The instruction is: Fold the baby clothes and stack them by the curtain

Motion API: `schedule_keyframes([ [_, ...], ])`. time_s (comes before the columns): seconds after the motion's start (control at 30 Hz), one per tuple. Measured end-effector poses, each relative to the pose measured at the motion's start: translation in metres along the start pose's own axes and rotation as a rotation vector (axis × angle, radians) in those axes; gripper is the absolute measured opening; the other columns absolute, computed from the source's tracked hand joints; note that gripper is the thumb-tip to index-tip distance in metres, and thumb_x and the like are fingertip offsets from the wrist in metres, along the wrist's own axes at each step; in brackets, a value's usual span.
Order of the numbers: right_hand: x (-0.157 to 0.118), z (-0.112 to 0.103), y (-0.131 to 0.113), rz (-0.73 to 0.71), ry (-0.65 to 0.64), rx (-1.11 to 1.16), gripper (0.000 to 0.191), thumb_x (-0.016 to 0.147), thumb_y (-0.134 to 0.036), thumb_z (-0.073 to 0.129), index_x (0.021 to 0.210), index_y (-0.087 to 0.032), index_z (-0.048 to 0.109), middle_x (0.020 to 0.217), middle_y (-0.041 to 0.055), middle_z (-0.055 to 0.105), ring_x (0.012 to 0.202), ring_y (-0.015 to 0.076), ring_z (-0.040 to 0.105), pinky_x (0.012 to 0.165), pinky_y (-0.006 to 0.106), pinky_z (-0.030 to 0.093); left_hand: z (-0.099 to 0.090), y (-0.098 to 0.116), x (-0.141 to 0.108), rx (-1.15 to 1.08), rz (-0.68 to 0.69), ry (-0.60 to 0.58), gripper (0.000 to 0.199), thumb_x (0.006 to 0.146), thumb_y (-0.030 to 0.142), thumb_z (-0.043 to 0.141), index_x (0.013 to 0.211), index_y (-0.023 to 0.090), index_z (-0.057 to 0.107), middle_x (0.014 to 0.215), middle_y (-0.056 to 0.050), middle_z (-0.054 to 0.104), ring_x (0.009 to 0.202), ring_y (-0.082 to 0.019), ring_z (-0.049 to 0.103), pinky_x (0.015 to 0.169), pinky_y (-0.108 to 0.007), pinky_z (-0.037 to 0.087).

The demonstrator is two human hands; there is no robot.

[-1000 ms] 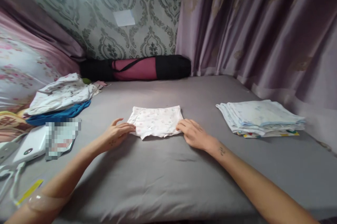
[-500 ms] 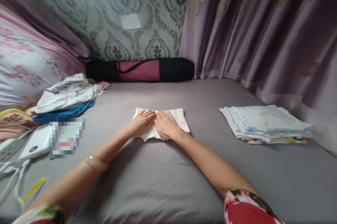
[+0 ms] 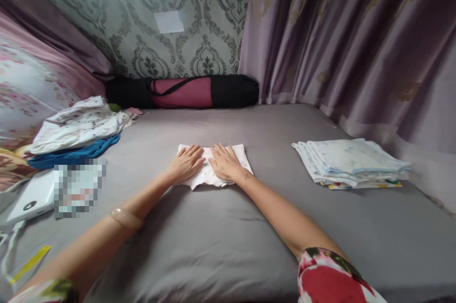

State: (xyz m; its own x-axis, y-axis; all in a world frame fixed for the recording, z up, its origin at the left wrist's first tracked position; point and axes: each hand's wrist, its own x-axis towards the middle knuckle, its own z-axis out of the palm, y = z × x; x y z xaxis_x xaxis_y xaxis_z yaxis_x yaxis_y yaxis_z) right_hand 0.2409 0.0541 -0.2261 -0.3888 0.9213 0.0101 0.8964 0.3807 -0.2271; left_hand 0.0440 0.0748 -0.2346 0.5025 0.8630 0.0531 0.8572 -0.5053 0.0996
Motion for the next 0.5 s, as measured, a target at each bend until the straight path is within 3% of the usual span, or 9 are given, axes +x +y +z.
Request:
schedule_keyframes([
  [0.1, -0.012, -0.003, 0.011, 0.087, 0.049, -0.046, 0.063, 0.100, -0.041, 0.022, 0.149, -0.003, 0.031, 0.157, 0.0169, 0.026, 0.147, 0.0263, 0.017, 0.119, 0.045, 0.008, -0.002, -0.009, -0.008, 0.040, -0.058, 0.011, 0.061, 0.099, 0.047, 0.021, 0.145, 0.011, 0.037, 0.154, -0.016, 0.034, 0.146, -0.028, 0.023, 0.119, -0.048, 0.012],
  [0.2, -0.021, 0.001, 0.023, 0.144, 0.043, -0.073, 0.067, 0.099, -0.043, 0.022, 0.148, 0.001, 0.031, 0.156, 0.0197, 0.026, 0.146, 0.0281, 0.018, 0.119, 0.044, 0.009, 0.002, -0.018, -0.012, 0.026, -0.109, -0.019, 0.064, 0.099, 0.048, 0.020, 0.147, 0.009, 0.035, 0.156, -0.016, 0.031, 0.146, -0.029, 0.020, 0.118, -0.048, 0.015],
  [0.33, -0.021, 0.006, 0.030, 0.158, 0.036, -0.068, 0.069, 0.099, -0.045, 0.019, 0.148, 0.001, 0.031, 0.155, 0.0195, 0.028, 0.146, 0.0281, 0.021, 0.120, 0.042, 0.010, 0.008, -0.019, -0.012, -0.017, -0.153, -0.035, 0.066, 0.098, 0.051, 0.016, 0.150, 0.012, 0.030, 0.158, -0.013, 0.026, 0.147, -0.029, 0.016, 0.118, -0.048, 0.018],
  [0.5, -0.024, -0.001, 0.035, 0.154, 0.008, -0.041, 0.072, 0.098, -0.048, 0.014, 0.149, 0.001, 0.029, 0.156, 0.0190, 0.025, 0.146, 0.0268, 0.019, 0.120, 0.042, 0.010, 0.000, -0.019, -0.018, -0.035, -0.148, -0.066, 0.064, 0.099, 0.048, 0.016, 0.150, 0.012, 0.030, 0.158, -0.011, 0.025, 0.148, -0.026, 0.014, 0.118, -0.049, 0.014],
])
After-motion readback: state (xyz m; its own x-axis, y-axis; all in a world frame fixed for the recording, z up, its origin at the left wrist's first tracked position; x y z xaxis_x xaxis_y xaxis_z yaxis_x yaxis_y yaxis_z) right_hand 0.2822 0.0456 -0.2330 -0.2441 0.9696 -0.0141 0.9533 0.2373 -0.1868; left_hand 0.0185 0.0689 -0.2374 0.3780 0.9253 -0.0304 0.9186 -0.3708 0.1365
